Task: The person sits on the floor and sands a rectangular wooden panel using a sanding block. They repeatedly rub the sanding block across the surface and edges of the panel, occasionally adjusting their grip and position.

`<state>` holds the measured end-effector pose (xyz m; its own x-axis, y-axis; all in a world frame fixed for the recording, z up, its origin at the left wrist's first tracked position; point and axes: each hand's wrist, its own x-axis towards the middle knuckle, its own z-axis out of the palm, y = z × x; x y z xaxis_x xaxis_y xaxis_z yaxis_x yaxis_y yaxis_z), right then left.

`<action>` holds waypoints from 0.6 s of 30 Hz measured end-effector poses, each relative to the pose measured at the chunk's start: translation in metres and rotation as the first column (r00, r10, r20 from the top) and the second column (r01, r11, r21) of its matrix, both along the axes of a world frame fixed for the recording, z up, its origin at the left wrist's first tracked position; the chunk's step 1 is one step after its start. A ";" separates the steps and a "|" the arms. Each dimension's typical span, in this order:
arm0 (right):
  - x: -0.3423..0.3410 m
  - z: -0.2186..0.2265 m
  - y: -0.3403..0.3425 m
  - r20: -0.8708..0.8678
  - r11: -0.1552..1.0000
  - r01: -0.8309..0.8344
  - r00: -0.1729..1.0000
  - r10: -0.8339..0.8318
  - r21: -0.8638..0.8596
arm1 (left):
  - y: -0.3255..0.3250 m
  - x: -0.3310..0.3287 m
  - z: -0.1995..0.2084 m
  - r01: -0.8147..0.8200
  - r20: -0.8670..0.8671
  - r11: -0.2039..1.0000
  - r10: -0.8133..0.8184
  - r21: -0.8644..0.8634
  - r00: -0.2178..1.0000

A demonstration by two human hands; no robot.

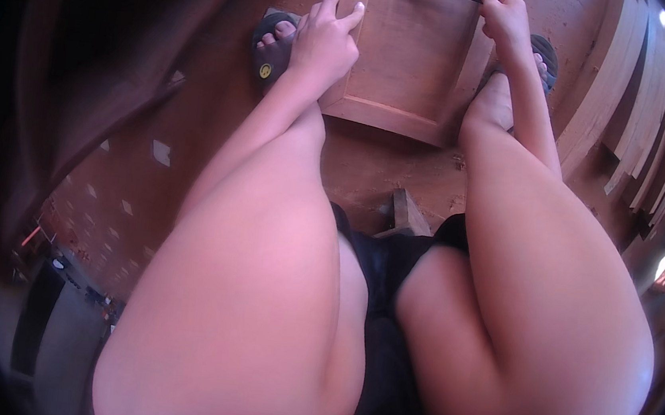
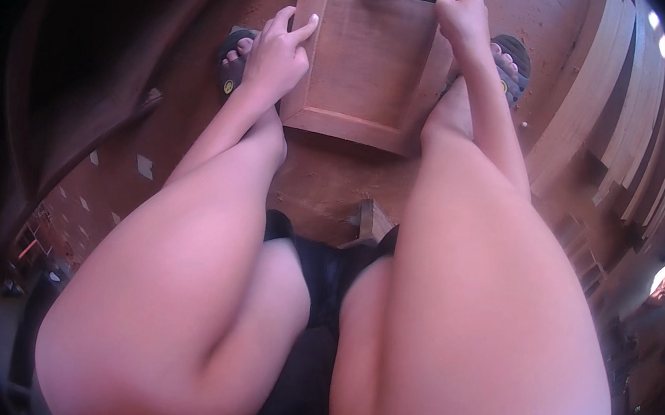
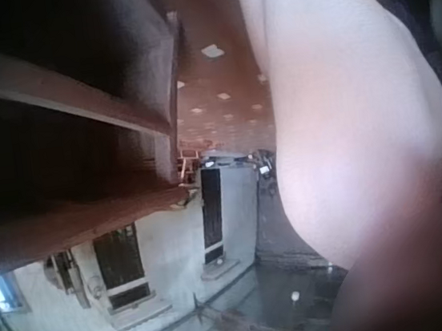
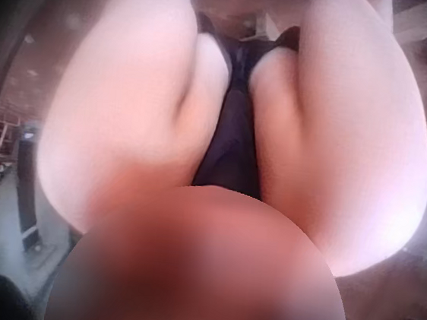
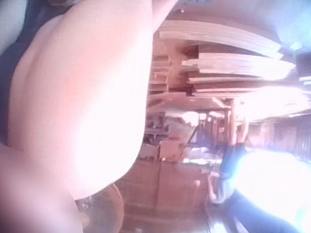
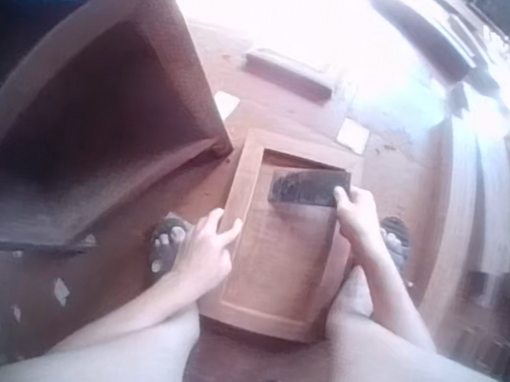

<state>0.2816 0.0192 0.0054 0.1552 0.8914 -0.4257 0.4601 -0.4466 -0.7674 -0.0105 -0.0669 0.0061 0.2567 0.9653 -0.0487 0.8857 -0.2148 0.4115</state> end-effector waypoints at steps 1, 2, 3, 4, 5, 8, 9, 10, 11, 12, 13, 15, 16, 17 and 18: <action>0.005 0.002 -0.002 0.056 0.999 -0.049 0.997 0.050 -0.021 | 0.002 0.005 -0.001 0.017 0.021 1.000 -0.017 0.000 1.000; -0.002 0.007 -0.003 0.035 0.986 -0.140 0.989 0.143 -0.088 | 0.001 0.002 0.001 0.006 -0.002 1.000 -0.006 -0.001 1.000; -0.010 0.011 -0.005 0.008 0.961 -0.230 0.972 0.234 -0.152 | 0.000 -0.001 0.003 -0.003 -0.025 1.000 0.003 -0.002 1.000; -0.009 0.016 -0.007 0.001 0.928 -0.302 0.951 0.310 -0.218 | 0.000 0.001 0.001 -0.002 -0.022 1.000 0.002 -0.001 1.000; -0.009 0.016 -0.005 -0.064 0.948 -0.269 0.963 0.261 -0.169 | 0.000 -0.001 -0.001 -0.019 -0.012 1.000 0.019 -0.003 1.000; -0.006 0.017 -0.005 0.061 0.998 -0.032 0.998 0.035 -0.050 | -0.002 -0.001 -0.001 -0.017 0.002 1.000 0.017 0.009 1.000; -0.004 0.020 -0.008 -0.043 0.992 -0.103 0.994 0.100 -0.075 | -0.002 -0.002 0.000 -0.013 -0.011 1.000 0.013 0.010 1.000; -0.006 0.020 -0.009 -0.092 0.973 -0.184 0.981 0.173 -0.136 | -0.002 -0.003 0.000 -0.010 -0.025 1.000 0.010 0.010 1.000; -0.003 0.020 -0.013 -0.130 0.945 -0.260 0.963 0.237 -0.200 | -0.003 0.004 -0.001 -0.004 -0.021 1.000 0.005 0.006 1.000; 0.000 0.021 -0.017 -0.173 0.906 -0.334 0.939 0.296 -0.261 | -0.004 0.005 -0.002 -0.008 -0.009 1.000 0.008 0.009 1.000; -0.003 0.013 -0.015 -0.318 0.953 -0.243 0.932 0.176 -0.182 | -0.003 -0.001 -0.001 -0.013 -0.005 1.000 0.013 0.013 1.000; 0.011 0.010 -0.015 -0.215 0.986 -0.108 0.973 0.079 -0.128 | -0.002 0.002 -0.002 -0.015 0.025 1.000 0.014 0.022 1.000; 0.006 0.012 -0.016 -0.180 0.994 -0.045 0.983 0.027 -0.098 | -0.003 0.001 -0.002 -0.015 0.017 1.000 0.014 0.020 1.000; 0.008 0.019 -0.017 -0.106 0.963 -0.171 0.983 0.151 -0.208 | -0.004 0.002 -0.003 -0.014 0.009 1.000 0.014 0.018 1.000; -0.001 0.018 -0.020 -0.126 0.955 -0.211 0.974 0.188 -0.207 | -0.005 0.000 -0.002 -0.013 0.001 1.000 0.013 0.016 1.000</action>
